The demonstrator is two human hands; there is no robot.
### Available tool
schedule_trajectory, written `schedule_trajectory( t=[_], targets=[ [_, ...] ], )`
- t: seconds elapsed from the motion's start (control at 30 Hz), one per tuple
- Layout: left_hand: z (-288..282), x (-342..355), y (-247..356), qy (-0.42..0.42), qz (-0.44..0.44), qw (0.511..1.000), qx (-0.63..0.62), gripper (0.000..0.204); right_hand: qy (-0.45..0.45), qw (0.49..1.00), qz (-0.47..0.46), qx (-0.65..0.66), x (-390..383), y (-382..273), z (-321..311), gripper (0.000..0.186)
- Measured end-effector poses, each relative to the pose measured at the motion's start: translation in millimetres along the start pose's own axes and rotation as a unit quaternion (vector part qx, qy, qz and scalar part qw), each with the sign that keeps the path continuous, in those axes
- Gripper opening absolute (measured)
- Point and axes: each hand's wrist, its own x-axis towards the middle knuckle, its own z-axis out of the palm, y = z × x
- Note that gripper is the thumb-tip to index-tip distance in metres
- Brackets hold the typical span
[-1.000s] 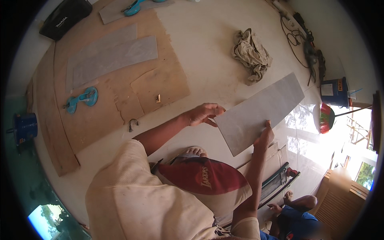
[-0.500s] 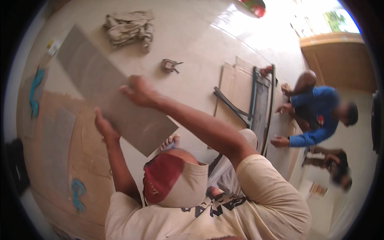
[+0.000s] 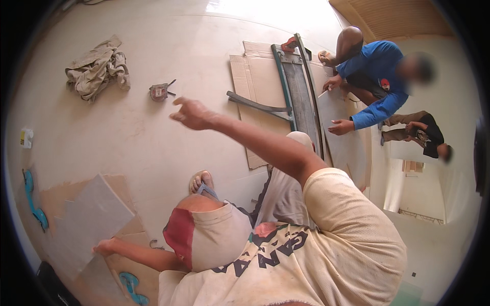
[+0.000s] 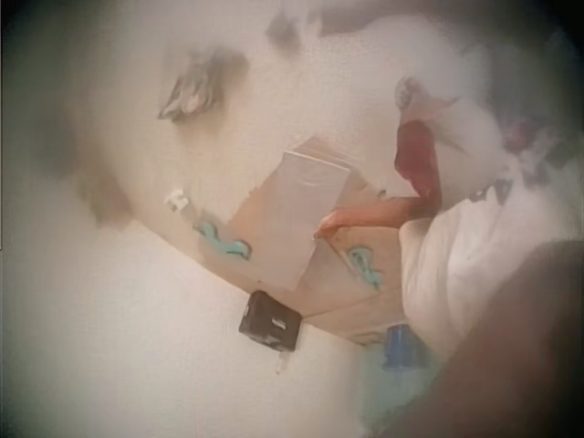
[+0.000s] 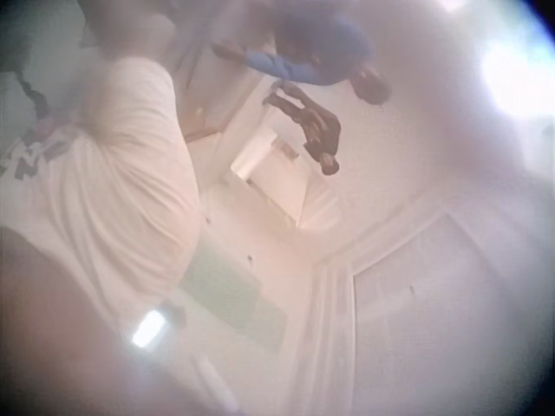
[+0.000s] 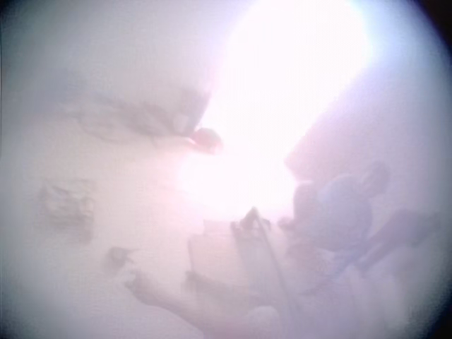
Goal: The person measures a large ceramic tile with a tape measure and marks it with a pencil. They then position the tile on a manual tile cutter and use the handle to score and snap the tile into two pieces. The person repeats this process for a second tile, measuring and cutting it to size.
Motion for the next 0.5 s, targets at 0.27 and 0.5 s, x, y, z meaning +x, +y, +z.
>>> schedule_trajectory(
  t=[0.27,0.5],
  targets=[
    [-10.8,65.6,-24.3,0.057,-0.001,0.993,0.108,0.057,0.161,0.975,0.147,0.029,-37.0,114.1,-116.4,0.053],
    [0.2,68.6,-52.7,-0.003,0.051,0.975,0.216,0.053,0.215,0.957,0.194,-0.017,-96.8,186.0,-154.7,0.050]
  ],
)
